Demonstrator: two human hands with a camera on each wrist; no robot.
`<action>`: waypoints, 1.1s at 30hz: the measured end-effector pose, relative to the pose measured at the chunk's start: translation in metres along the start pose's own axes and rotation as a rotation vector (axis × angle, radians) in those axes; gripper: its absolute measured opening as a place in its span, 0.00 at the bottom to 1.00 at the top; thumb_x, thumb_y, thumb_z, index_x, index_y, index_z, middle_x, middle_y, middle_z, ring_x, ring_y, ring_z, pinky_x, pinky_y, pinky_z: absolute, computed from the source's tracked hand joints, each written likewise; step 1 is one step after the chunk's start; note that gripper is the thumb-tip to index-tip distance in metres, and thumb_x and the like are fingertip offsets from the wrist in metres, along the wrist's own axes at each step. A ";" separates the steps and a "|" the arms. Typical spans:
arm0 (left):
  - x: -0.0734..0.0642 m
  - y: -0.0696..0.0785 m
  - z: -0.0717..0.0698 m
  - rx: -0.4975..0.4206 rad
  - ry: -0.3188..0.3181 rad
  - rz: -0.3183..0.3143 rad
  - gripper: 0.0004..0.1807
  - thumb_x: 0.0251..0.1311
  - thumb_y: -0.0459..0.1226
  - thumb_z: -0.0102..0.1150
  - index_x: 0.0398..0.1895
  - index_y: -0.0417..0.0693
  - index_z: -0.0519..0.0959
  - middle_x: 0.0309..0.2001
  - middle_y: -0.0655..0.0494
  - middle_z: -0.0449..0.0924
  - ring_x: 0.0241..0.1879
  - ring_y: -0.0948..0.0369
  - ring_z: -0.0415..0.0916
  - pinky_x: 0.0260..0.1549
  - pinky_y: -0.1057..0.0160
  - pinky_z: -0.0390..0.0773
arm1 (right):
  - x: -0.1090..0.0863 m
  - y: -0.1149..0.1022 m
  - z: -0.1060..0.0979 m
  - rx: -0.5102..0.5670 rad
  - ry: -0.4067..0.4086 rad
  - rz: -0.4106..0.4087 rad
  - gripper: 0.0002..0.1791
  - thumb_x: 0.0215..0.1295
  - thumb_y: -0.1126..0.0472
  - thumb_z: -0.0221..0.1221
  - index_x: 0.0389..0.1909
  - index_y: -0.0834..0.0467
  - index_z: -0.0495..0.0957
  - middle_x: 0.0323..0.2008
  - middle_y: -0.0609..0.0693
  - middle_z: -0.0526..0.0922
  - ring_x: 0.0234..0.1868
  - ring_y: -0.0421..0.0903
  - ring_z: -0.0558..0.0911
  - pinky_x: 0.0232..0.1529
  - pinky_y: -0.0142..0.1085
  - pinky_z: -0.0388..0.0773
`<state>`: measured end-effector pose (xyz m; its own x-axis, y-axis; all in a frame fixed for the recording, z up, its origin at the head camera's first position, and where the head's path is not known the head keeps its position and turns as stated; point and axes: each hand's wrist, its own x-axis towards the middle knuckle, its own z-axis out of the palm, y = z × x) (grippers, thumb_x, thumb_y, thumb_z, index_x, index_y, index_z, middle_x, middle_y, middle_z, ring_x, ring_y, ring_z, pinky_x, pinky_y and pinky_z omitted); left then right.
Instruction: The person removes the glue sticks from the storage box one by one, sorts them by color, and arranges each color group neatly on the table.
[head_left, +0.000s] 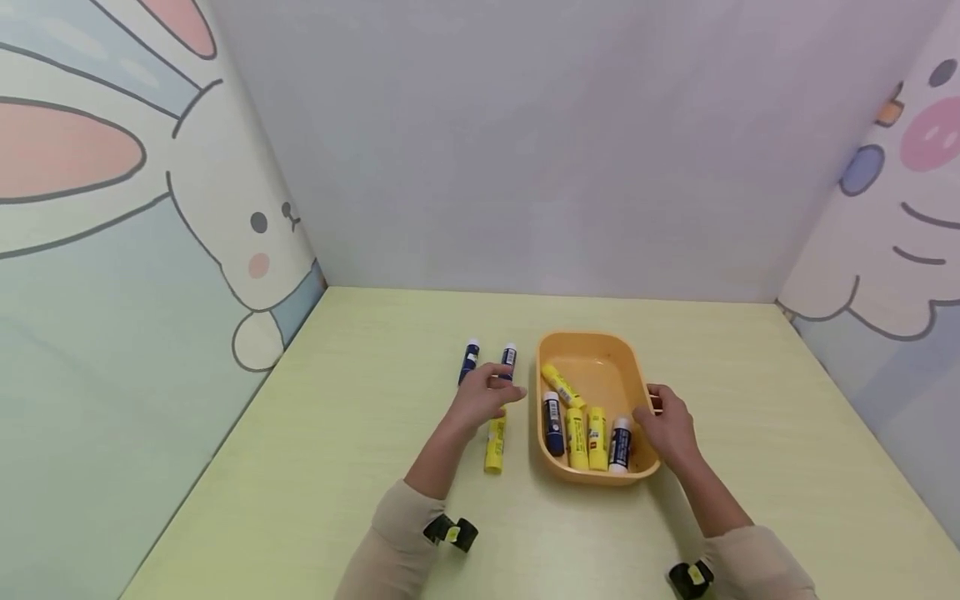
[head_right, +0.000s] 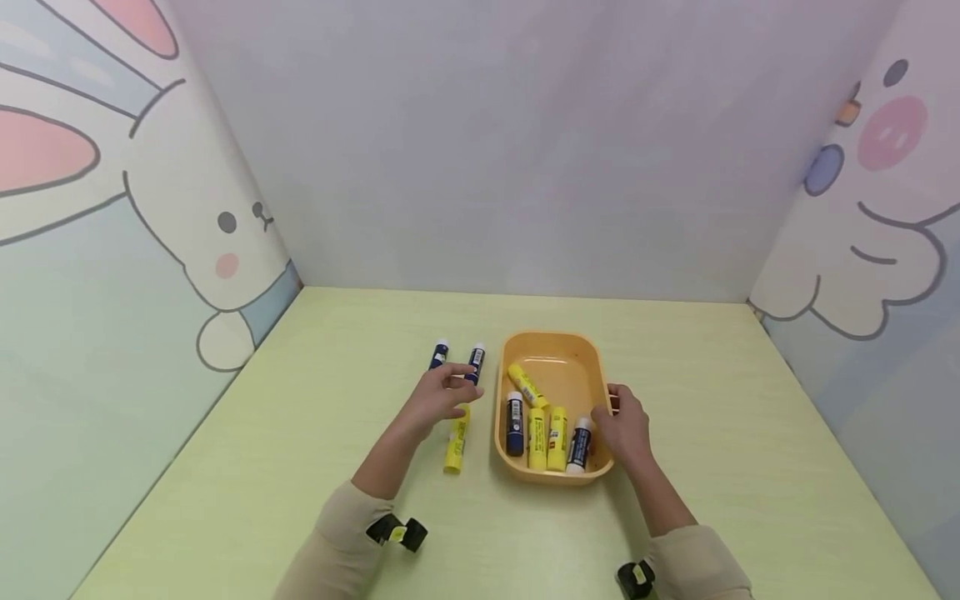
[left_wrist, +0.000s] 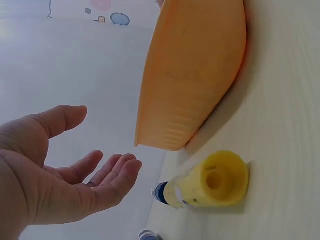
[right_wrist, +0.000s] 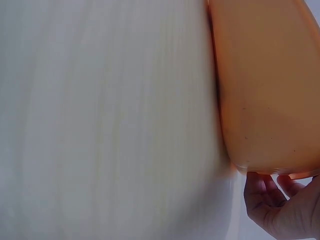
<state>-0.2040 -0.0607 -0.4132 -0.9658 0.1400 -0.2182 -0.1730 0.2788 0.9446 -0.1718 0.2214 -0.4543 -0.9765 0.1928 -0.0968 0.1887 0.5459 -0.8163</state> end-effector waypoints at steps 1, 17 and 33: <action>0.001 0.002 0.001 -0.011 -0.003 -0.001 0.28 0.52 0.39 0.67 0.57 0.44 0.72 0.40 0.52 0.77 0.39 0.56 0.76 0.35 0.57 0.80 | 0.000 0.000 0.000 0.001 0.001 0.001 0.27 0.63 0.65 0.48 0.62 0.71 0.59 0.52 0.70 0.68 0.49 0.63 0.71 0.47 0.51 0.74; 0.015 0.024 0.022 -0.170 -0.088 0.020 0.28 0.54 0.38 0.65 0.59 0.41 0.71 0.41 0.50 0.77 0.47 0.48 0.75 0.38 0.56 0.79 | -0.002 -0.004 0.000 0.013 -0.007 -0.006 0.27 0.63 0.66 0.49 0.62 0.71 0.59 0.51 0.70 0.69 0.48 0.62 0.72 0.45 0.50 0.75; 0.035 0.042 0.050 -0.185 -0.199 -0.037 0.28 0.54 0.39 0.66 0.57 0.38 0.72 0.46 0.47 0.77 0.48 0.47 0.75 0.43 0.55 0.77 | 0.002 -0.001 0.000 0.013 -0.013 -0.005 0.27 0.63 0.65 0.48 0.62 0.71 0.58 0.52 0.69 0.68 0.49 0.62 0.72 0.46 0.51 0.75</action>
<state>-0.2357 0.0036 -0.3936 -0.9045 0.3216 -0.2801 -0.2576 0.1113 0.9598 -0.1741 0.2216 -0.4539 -0.9786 0.1794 -0.1005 0.1830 0.5365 -0.8239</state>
